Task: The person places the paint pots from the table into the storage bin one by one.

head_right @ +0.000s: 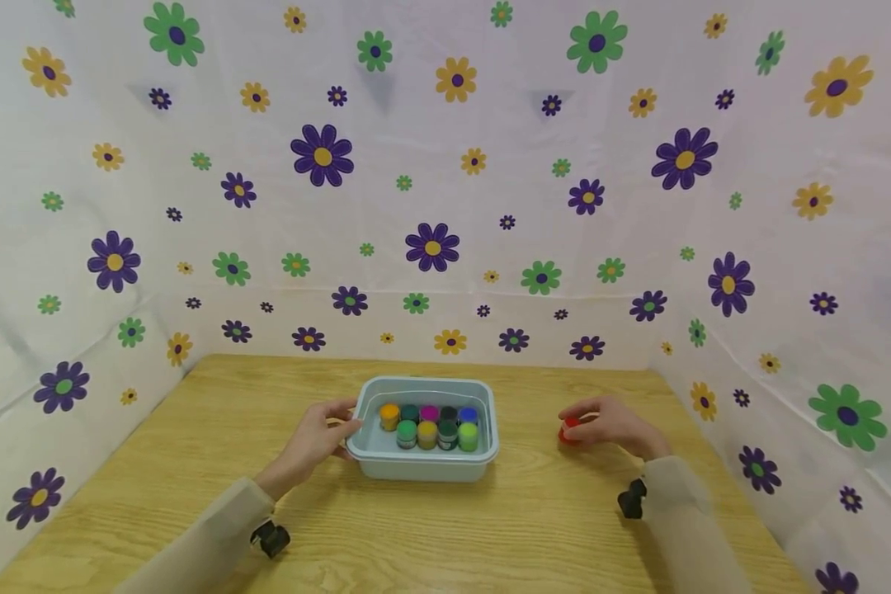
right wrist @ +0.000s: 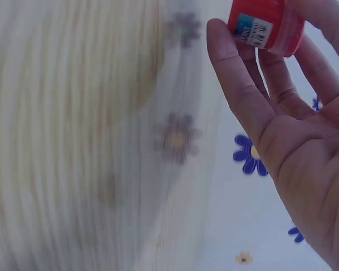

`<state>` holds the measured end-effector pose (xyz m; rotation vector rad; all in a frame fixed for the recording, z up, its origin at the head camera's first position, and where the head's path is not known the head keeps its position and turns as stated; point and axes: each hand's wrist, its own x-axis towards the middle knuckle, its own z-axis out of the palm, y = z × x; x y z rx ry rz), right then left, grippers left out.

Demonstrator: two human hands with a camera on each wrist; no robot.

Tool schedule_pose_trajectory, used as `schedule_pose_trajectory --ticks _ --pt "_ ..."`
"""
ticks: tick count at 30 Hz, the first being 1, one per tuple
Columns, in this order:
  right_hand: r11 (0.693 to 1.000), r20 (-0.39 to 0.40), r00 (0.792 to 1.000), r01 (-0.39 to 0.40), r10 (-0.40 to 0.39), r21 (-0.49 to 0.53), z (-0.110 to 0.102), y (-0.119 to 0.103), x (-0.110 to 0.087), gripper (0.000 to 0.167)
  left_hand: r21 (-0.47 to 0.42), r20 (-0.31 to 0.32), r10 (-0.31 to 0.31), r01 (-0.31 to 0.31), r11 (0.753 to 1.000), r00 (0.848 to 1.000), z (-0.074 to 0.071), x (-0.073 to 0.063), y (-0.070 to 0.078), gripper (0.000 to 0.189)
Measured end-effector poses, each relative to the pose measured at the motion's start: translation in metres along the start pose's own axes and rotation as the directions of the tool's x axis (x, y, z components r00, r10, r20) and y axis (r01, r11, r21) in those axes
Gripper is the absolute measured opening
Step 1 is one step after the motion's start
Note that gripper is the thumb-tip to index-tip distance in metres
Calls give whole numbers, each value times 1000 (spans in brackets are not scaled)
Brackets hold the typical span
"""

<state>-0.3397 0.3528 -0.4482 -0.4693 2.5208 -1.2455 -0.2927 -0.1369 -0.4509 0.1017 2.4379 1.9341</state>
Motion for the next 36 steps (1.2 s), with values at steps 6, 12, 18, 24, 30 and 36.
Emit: schedule_pose_trajectory --ticks 6,12,18,24,30,36 --pt "1000 11 1000 -14 14 26 9 -14 8 48 2 11 22 -22 1000 1000 1 2 1 41" --pt "999 21 1000 13 -13 33 18 -31 15 48 -2 14 36 -36 999 999 3 -1 5 40" --pt "999 11 1000 16 -17 35 27 -43 25 49 -3 11 36 -36 999 999 3 1 5 40" --pt "994 17 998 66 -68 85 35 -53 29 44 -7 12 20 -20 1000 1000 4 0 2 40" --pt "986 -9 996 91 -90 137 43 -63 32 41 -17 18 16 -16 1000 1000 4 -1 0 41" --pt "973 -55 995 98 -88 211 57 -80 39 49 -13 6 16 -16 1000 1000 1 -2 -1 40"
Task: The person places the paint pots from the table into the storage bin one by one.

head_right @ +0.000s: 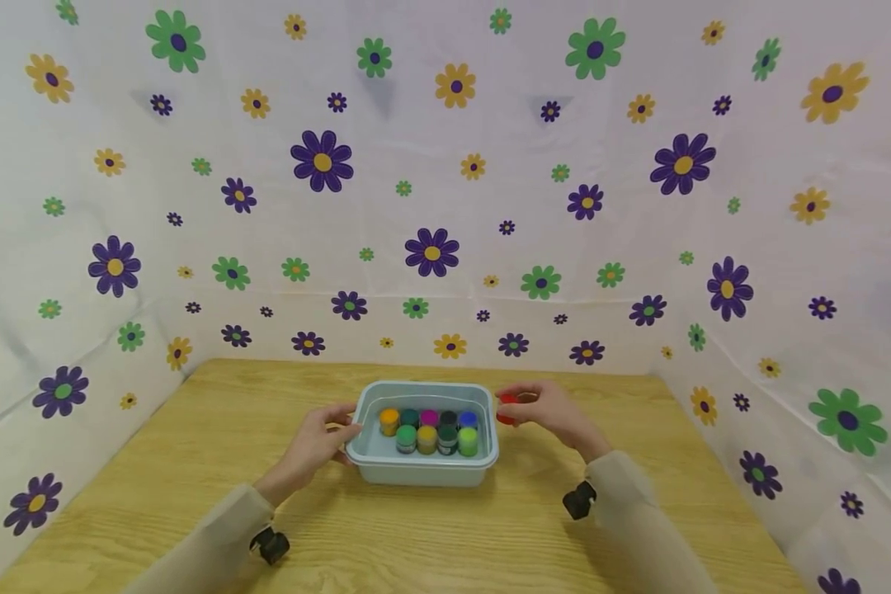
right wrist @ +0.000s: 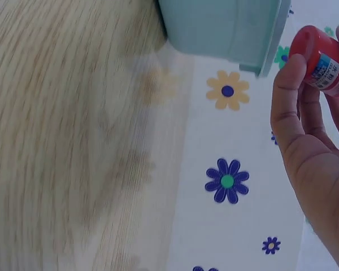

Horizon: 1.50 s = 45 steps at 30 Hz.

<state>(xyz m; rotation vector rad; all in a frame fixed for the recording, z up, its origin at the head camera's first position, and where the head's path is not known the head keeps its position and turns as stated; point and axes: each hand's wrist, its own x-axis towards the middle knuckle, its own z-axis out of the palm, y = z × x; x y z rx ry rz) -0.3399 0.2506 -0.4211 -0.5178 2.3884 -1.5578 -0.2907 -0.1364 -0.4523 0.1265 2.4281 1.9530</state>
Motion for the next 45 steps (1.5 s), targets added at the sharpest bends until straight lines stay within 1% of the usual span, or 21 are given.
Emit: schedule_pose_trajectory --ticks 6,11,18,22,30,36,41,45 --pt "999 -16 1000 23 -22 43 14 -8 7 48 -5 -1 -12 12 1000 1000 -2 0 0 41" --pt "997 -18 999 31 -30 67 21 -10 9 46 -5 -9 1 -1 1000 1000 -1 -1 0 40" --pt "999 -89 996 -4 7 41 30 -19 8 47 14 -19 -8 9 1000 1000 1 3 -4 41" --pt "998 -109 994 -7 14 63 36 -26 9 48 20 -19 -11 12 1000 1000 2 2 -3 41" --pt "993 -74 997 26 -17 113 52 -31 20 49 -6 -13 -12 12 1000 1000 1 -2 2 41" --pt "994 -53 999 15 -9 107 67 -34 30 54 0 -15 -22 22 1000 1000 1 -2 3 41" --pt "994 -54 999 8 -3 105 77 -35 36 53 2 -15 -24 24 1000 1000 2 -2 4 40" --pt "993 -22 1000 22 -20 119 84 -37 41 51 2 -16 -20 20 1000 1000 2 -2 4 40"
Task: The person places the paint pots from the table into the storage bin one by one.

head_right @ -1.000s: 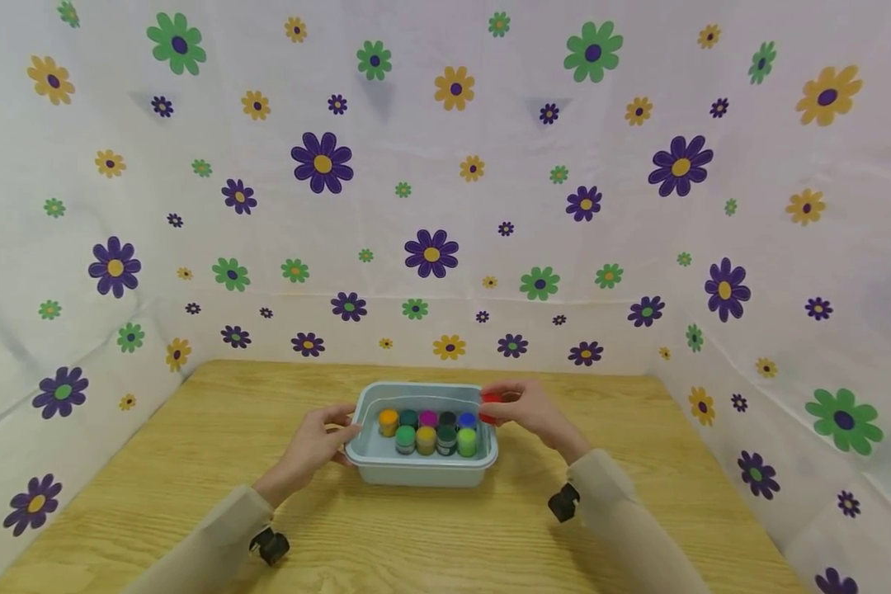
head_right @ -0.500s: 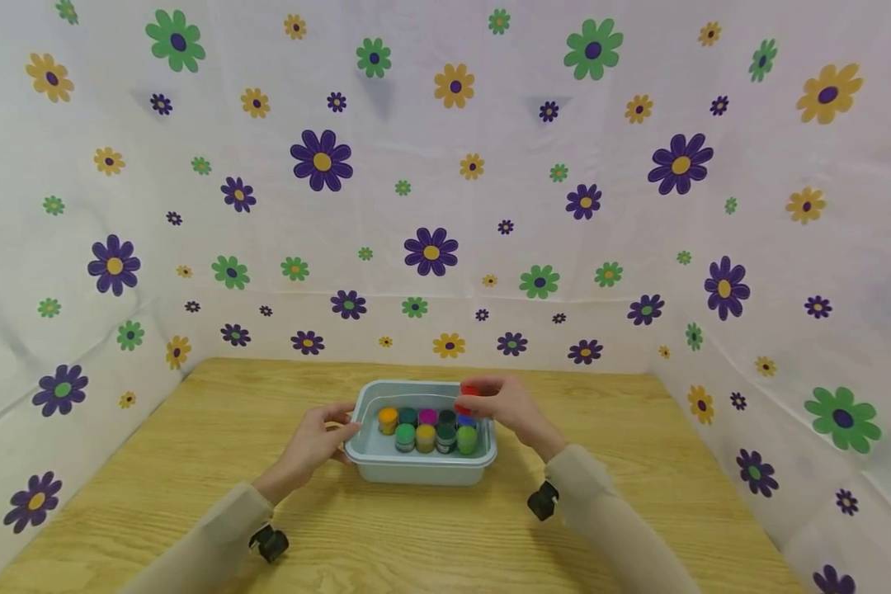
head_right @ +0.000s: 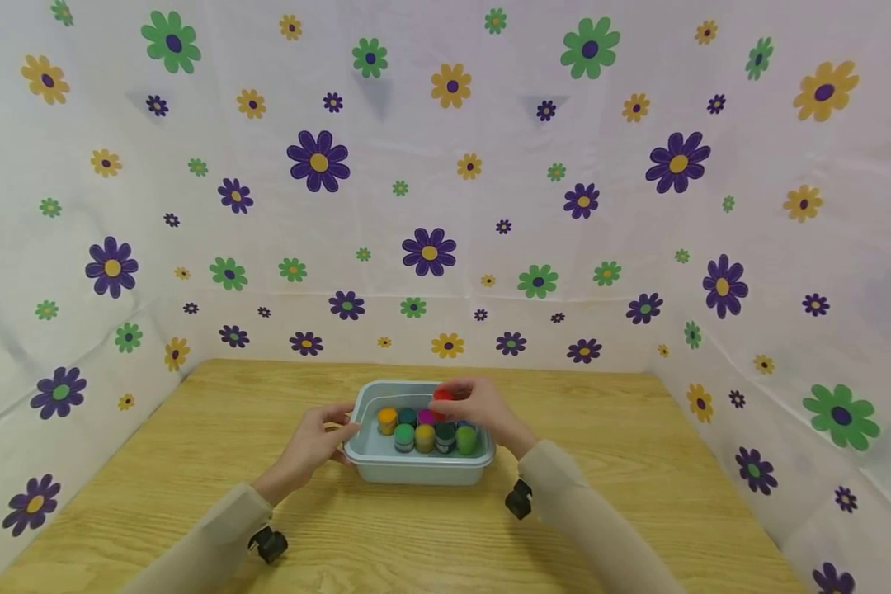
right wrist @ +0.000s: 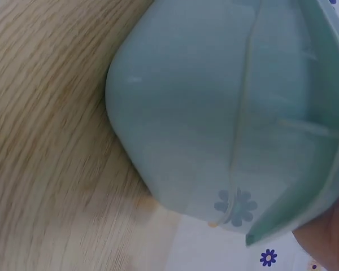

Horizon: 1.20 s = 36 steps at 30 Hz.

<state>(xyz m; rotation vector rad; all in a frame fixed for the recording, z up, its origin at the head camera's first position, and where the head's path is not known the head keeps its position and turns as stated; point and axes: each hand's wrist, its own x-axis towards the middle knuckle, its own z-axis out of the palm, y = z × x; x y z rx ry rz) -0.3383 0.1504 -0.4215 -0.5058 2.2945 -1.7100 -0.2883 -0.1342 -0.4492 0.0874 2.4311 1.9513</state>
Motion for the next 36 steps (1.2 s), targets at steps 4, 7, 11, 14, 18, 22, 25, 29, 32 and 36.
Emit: schedule_pose_trajectory --ticks 4,7,11,14,18,22,25,29,32,36 --pt "1000 18 1000 9 -9 -11 7 -3 2 46 -1 0 1 -1 1000 1000 0 0 0 40" --pt "999 13 1000 6 -5 -47 12 -6 2 43 -3 1 0 0 1000 1000 0 0 1 41" --pt "997 22 1000 3 -1 -82 19 -8 4 45 6 -1 4 -4 1000 1000 0 0 1 41" --pt "995 39 999 -3 7 -103 24 -8 8 46 12 -3 3 -3 1000 1000 1 1 0 41" --pt "990 52 999 -9 17 -142 33 -8 13 46 7 -1 -1 1 1000 1000 1 2 -1 41" --pt "983 50 999 14 -5 -183 44 -9 17 42 6 -1 3 -3 1000 1000 1 1 -2 41" --pt "980 43 999 39 -31 -193 53 -10 21 39 10 0 9 -9 1000 1000 1 1 -1 41" --pt "975 34 998 63 -57 -211 66 -11 26 39 8 -1 16 -16 1000 1000 0 2 -1 42" --pt "971 36 996 85 -79 -222 74 -11 29 39 12 -4 24 -24 1000 1000 0 2 -1 42" --pt "962 61 994 99 -86 -255 83 -8 32 36 37 -13 22 -21 999 1000 1 2 -2 42"
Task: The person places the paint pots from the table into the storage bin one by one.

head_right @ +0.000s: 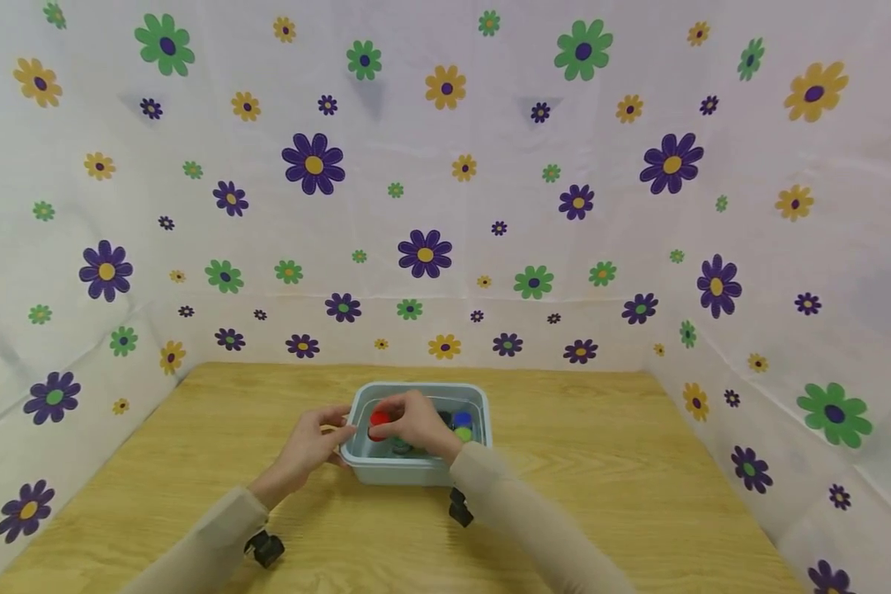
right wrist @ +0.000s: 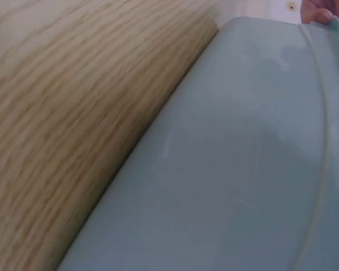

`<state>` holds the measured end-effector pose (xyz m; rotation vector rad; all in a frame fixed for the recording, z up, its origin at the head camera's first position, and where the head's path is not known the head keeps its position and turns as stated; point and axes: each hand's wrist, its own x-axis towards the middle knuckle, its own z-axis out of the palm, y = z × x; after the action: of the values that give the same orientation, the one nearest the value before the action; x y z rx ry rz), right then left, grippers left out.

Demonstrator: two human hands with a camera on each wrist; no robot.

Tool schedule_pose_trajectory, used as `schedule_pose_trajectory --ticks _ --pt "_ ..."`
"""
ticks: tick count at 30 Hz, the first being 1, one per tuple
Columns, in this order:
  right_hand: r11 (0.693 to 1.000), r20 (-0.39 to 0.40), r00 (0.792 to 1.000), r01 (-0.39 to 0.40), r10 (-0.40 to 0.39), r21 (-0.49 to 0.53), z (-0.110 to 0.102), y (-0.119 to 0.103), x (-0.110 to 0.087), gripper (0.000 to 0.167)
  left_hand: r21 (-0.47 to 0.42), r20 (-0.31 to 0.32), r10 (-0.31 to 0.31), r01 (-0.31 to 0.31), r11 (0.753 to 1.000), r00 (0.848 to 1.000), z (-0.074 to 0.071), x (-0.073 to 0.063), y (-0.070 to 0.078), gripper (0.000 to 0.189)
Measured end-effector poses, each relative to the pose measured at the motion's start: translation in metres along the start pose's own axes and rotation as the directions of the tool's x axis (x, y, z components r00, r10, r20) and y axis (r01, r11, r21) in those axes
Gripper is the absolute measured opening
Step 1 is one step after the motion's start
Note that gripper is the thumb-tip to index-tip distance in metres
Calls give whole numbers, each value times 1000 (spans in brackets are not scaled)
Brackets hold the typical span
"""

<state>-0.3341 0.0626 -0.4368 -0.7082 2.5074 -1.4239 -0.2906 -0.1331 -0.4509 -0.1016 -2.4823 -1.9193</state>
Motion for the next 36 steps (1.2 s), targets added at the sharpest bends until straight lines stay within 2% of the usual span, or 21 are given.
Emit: schedule_pose_trajectory --ticks 4,12,22,29,36 --pt "999 28 1000 0 1 -51 6 0 1 36 6 -1 -9 9 1000 1000 1 -1 0 42" --pt "995 44 998 -30 34 -99 4 2 5 38 -33 27 20 -19 999 999 -1 -1 0 41" --pt "982 79 995 -43 59 -184 8 4 7 40 -21 13 12 -12 1000 1000 -1 -1 -2 41" --pt "970 80 997 -3 23 -244 12 4 10 38 -28 24 23 -22 999 999 -3 -2 -3 41" --pt "959 75 997 -1 23 -282 14 2 10 38 -28 28 17 -16 999 999 -3 -2 -4 42"
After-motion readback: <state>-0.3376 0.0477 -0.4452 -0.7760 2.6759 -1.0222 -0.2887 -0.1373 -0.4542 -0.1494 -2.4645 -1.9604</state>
